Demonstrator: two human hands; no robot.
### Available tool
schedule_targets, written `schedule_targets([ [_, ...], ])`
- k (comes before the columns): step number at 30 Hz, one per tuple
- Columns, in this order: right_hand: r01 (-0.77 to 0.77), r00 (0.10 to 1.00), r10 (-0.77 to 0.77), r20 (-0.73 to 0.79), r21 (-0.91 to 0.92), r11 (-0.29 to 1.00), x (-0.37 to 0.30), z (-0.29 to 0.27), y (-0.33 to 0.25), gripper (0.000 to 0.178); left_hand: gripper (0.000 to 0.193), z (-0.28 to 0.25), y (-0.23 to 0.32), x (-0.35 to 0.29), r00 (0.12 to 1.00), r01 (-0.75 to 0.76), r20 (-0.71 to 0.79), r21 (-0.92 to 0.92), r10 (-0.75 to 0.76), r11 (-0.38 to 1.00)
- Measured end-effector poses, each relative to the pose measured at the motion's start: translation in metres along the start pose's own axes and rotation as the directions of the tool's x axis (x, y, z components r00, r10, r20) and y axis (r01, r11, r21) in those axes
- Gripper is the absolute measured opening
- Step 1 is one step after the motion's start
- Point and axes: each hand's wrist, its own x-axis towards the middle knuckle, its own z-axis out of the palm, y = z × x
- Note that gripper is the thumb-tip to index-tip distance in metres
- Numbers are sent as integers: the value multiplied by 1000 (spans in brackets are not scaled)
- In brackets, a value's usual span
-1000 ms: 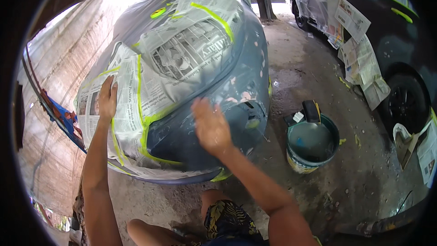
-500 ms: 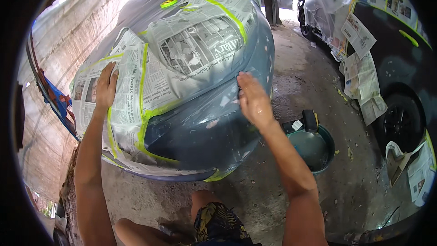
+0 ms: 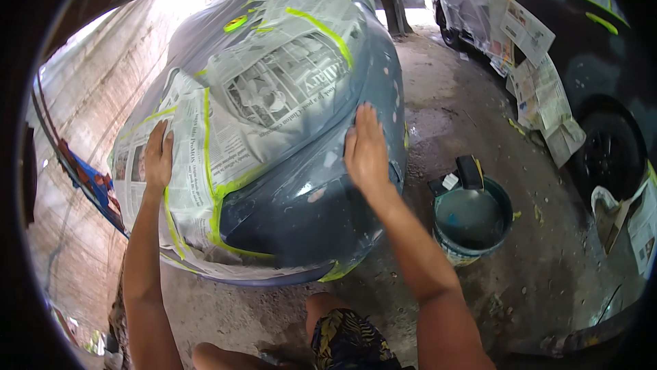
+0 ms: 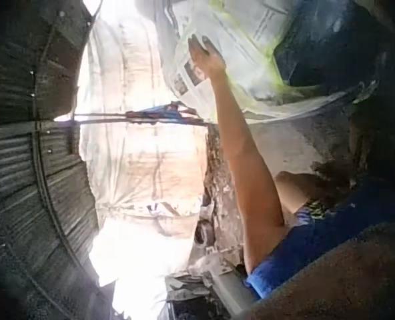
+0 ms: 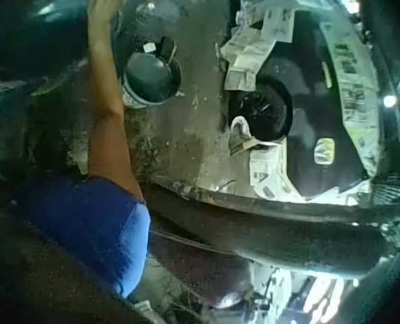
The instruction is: Sanding a car body part using a sanding block and water for surface preparation.
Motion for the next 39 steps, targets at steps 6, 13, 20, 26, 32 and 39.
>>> schedule_targets([
  [6,-48,999,48,4,210,976,82,-4,45,50,47,0,2,1,1000,-13,-1,11,13,1000],
  [13,63,998,-64,14,24,998,-19,-16,-25,49,46,-1,3,-1,1000,-7,-11,-8,7,1000],
  [20,-120,992,113,54,158,980,10,-12,2,51,47,-2,6,0,1000,3,20,7,-3,1000],
  [26,114,981,-116,157,23,993,-38,-30,-39,51,48,-1,2,0,1000,7,12,4,-7,1000],
  [32,-169,985,171,-14,94,981,-3,-20,-19,52,49,1,-1,0,1000,-7,11,-20,7,1000],
  [39,11,998,-12,69,11,1000,-28,-25,-50,50,48,2,-4,0,999,-6,39,-20,7,1000],
])
